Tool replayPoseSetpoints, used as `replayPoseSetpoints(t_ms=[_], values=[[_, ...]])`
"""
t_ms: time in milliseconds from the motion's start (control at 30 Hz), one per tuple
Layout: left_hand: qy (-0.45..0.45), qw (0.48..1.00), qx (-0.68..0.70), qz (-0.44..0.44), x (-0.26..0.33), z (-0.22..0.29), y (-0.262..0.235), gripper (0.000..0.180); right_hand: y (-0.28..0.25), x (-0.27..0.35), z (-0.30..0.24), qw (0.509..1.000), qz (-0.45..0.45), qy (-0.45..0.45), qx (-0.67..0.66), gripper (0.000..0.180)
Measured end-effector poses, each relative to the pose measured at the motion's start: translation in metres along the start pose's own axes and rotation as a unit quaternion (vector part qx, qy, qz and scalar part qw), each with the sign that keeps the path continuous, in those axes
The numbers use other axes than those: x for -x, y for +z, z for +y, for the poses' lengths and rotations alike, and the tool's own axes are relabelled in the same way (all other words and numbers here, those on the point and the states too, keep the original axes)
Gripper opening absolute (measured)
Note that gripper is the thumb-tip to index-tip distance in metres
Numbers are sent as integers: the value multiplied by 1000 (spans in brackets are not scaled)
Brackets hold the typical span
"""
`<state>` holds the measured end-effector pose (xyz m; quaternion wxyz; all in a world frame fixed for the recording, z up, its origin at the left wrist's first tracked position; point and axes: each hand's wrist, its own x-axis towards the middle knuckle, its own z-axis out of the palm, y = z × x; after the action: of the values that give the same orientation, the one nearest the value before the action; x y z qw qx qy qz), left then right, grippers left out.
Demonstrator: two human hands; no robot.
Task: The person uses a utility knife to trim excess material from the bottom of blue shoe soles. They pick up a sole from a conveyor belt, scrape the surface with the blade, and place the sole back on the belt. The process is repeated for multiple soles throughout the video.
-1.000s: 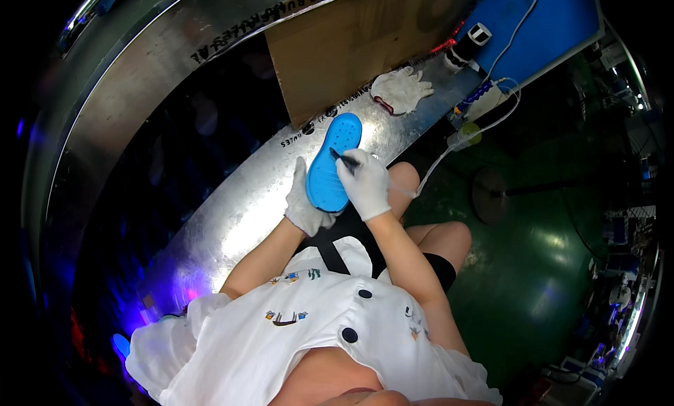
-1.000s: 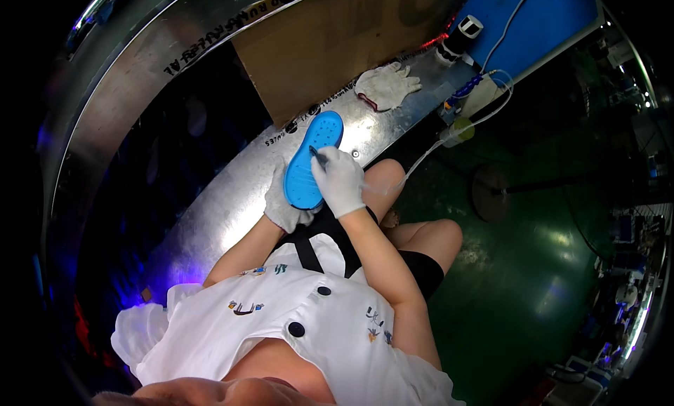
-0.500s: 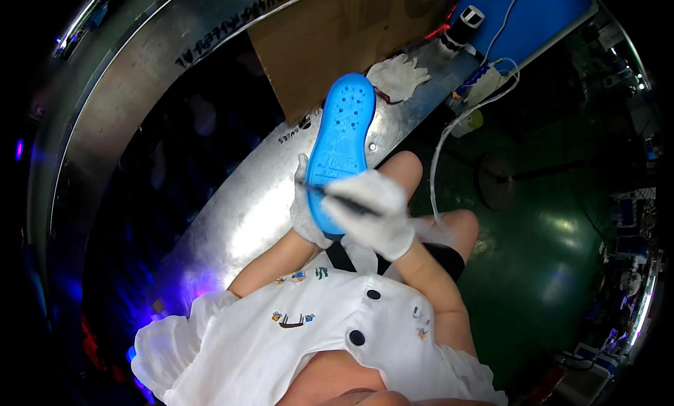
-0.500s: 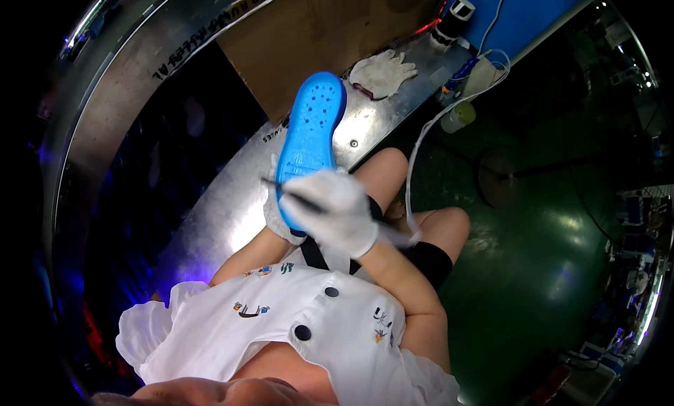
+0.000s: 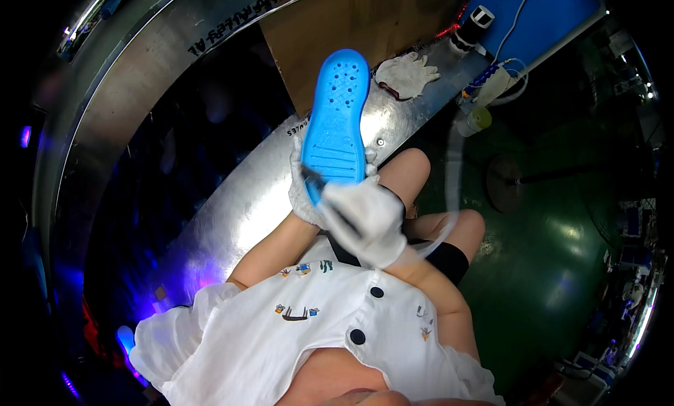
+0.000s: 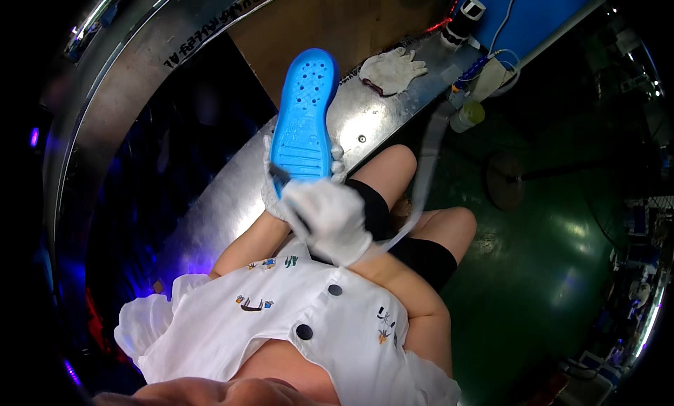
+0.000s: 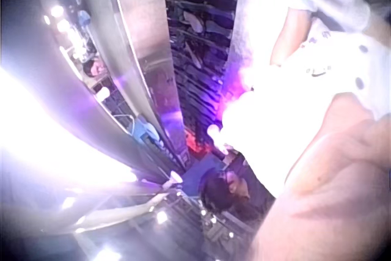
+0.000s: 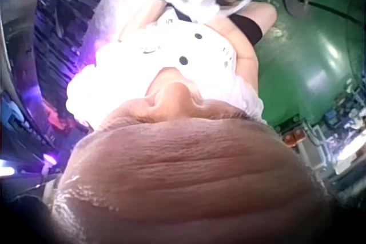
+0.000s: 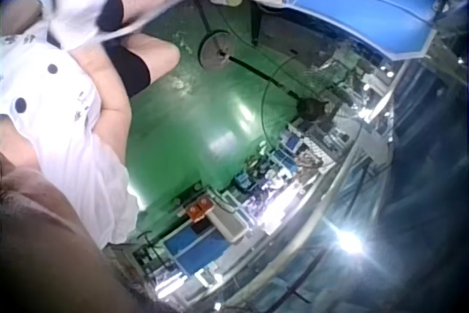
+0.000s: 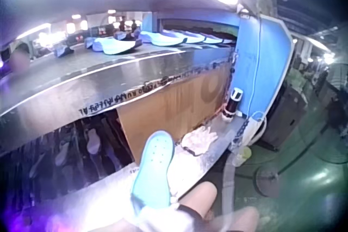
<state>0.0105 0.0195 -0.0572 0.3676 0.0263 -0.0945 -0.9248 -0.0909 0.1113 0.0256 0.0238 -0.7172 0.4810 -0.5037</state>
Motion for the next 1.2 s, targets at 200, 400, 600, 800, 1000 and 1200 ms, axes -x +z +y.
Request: replayPoseSetpoints(t_ms=[200, 400, 600, 800, 1000, 1200], values=[[29, 998, -37, 40, -3, 11, 15, 93, 0, 2, 17, 968, 87, 193, -132, 14], [-8, 1000, -6, -22, -9, 21, 18, 91, 2, 3, -4, 931, 67, 286, -215, 17], [-49, 995, 20, -82, -15, 37, 11, 91, 7, 11, -8, 974, 26, 175, -144, 17], [-93, 992, -82, -13, -15, 53, 22, 90, -14, 1, 24, 996, -63, 2, -69, 19], [-153, 960, -226, 62, -26, 69, 46, 62, -28, -18, 14, 976, -188, 40, -104, 17], [-84, 859, -505, -16, -29, 82, 5, 45, -21, -18, -8, 969, -242, -21, -44, 20]])
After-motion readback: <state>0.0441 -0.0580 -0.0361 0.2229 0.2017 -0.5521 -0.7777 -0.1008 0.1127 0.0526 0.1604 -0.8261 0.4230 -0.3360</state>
